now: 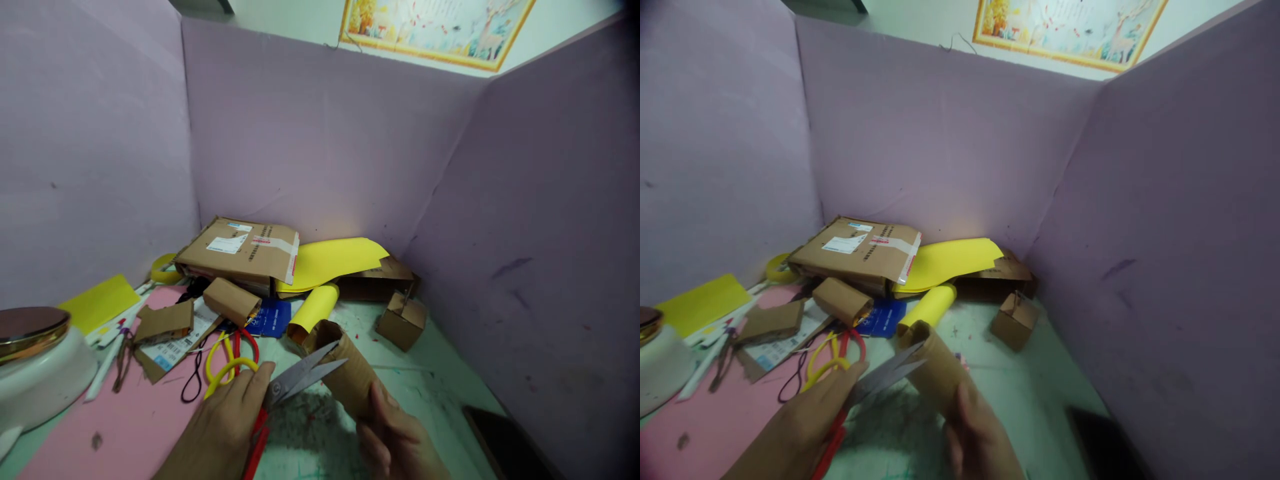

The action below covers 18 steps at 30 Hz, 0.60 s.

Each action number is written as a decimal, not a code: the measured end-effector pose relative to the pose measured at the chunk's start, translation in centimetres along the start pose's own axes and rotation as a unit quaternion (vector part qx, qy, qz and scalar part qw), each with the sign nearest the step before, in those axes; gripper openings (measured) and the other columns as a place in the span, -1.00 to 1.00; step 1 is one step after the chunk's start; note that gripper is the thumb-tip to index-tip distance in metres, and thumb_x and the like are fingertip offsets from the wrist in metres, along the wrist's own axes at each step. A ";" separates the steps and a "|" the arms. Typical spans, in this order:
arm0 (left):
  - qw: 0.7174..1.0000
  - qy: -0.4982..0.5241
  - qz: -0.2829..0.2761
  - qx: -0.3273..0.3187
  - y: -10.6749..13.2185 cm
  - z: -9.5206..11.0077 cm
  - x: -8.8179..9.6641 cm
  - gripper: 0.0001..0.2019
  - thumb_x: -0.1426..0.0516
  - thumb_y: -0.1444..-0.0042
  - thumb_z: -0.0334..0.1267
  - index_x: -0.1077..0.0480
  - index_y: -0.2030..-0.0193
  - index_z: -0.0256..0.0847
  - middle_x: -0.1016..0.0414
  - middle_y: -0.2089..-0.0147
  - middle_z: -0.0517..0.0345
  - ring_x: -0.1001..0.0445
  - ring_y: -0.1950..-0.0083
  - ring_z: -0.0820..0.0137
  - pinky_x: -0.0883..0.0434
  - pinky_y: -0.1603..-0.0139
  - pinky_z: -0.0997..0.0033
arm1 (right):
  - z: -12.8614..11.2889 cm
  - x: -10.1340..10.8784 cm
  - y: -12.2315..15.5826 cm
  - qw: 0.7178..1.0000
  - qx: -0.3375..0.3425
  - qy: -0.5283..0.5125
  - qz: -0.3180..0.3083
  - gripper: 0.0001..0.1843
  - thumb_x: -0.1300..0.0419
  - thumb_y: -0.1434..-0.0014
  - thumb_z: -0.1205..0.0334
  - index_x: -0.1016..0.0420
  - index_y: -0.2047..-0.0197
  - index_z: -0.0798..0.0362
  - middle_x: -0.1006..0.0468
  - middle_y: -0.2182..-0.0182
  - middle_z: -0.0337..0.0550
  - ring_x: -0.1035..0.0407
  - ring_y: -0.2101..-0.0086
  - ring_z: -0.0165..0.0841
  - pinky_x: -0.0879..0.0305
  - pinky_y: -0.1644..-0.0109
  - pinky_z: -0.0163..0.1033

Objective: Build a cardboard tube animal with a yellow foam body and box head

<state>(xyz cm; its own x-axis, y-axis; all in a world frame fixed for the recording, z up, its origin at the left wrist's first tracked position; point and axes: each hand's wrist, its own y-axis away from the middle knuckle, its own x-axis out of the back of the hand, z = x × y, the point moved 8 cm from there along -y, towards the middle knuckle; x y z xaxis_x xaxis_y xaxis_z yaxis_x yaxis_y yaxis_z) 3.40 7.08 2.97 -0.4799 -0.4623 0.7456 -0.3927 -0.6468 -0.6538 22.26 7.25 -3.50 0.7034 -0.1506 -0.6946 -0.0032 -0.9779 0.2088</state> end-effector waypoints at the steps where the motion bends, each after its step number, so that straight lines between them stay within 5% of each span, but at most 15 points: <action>1: 1.000 0.004 -0.002 -0.003 0.0 0.0 0.0 -0.46 0.19 -0.11 -0.60 -0.02 -0.22 -0.15 -0.49 0.19 0.05 -0.52 0.24 0.30 -0.45 0.29 0.39 | 0.1 0.0 -0.1 1.000 0.001 0.000 -0.001 -0.52 -0.47 0.19 0.02 -0.50 0.23 0.06 -0.25 0.77 -0.48 0.10 0.85 -0.70 0.19 0.84 -0.59; 7: 1.000 0.021 -0.014 -0.019 0.1 0.0 0.2 -0.50 0.15 -0.14 -0.54 0.02 -0.23 -0.19 -0.48 0.21 0.03 -0.53 0.29 0.30 -0.48 0.27 0.35 | -0.2 -0.2 0.7 1.000 -0.021 -0.005 0.017 -0.52 -0.48 0.15 0.11 -0.46 0.17 0.04 -0.34 0.72 -0.44 -0.15 0.80 -0.62 -0.02 0.76 -0.57; 14: 0.991 0.096 -0.098 0.002 0.5 -0.9 -1.1 -0.50 0.11 -0.14 -0.47 -0.10 -0.25 -0.16 -0.50 0.14 -0.02 -0.51 0.17 0.29 -0.47 0.18 0.38 | -1.0 -0.9 1.0 0.999 0.019 0.041 0.003 -0.60 -0.44 0.10 0.03 -0.45 0.32 0.12 -0.43 0.67 -0.34 -0.11 0.79 -0.68 0.05 0.72 -0.57; 18: 0.994 0.079 -0.070 0.023 1.1 -1.3 -2.4 -0.41 0.12 -0.07 -0.54 -0.10 -0.26 -0.14 -0.50 0.08 -0.01 -0.47 0.04 0.28 -0.43 0.04 0.33 | -1.4 -0.8 0.8 0.996 0.045 0.078 -0.003 -0.61 -0.38 0.02 -0.03 -0.49 0.30 0.14 -0.28 0.81 -0.39 -0.08 0.78 -0.64 0.06 0.69 -0.55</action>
<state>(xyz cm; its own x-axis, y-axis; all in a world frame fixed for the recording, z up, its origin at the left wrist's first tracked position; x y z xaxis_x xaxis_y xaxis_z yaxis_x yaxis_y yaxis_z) 3.10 8.25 0.28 -0.5421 -0.2666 0.7969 -0.4305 -0.7263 -0.5359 22.70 6.76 -1.76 0.8051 -0.1266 -0.5794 -0.0562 -0.9889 0.1378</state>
